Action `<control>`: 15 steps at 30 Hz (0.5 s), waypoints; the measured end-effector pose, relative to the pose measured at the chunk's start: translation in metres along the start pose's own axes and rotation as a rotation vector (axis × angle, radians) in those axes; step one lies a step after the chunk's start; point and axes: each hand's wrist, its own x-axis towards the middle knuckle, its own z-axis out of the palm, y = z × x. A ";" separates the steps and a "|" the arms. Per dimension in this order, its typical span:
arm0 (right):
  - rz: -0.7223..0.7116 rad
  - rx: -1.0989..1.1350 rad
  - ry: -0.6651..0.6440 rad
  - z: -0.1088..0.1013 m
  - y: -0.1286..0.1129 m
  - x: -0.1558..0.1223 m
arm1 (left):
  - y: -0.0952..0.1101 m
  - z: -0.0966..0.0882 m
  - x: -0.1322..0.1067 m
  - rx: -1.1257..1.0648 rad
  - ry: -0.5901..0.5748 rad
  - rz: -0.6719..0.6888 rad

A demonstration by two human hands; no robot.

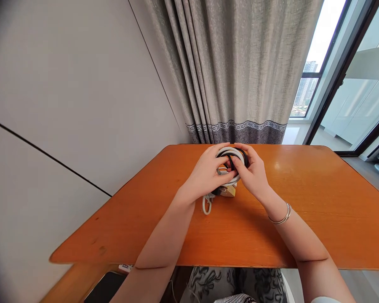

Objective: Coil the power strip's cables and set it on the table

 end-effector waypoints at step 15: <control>-0.325 -0.560 0.072 -0.008 -0.018 -0.008 | 0.001 0.011 -0.001 0.025 0.073 0.045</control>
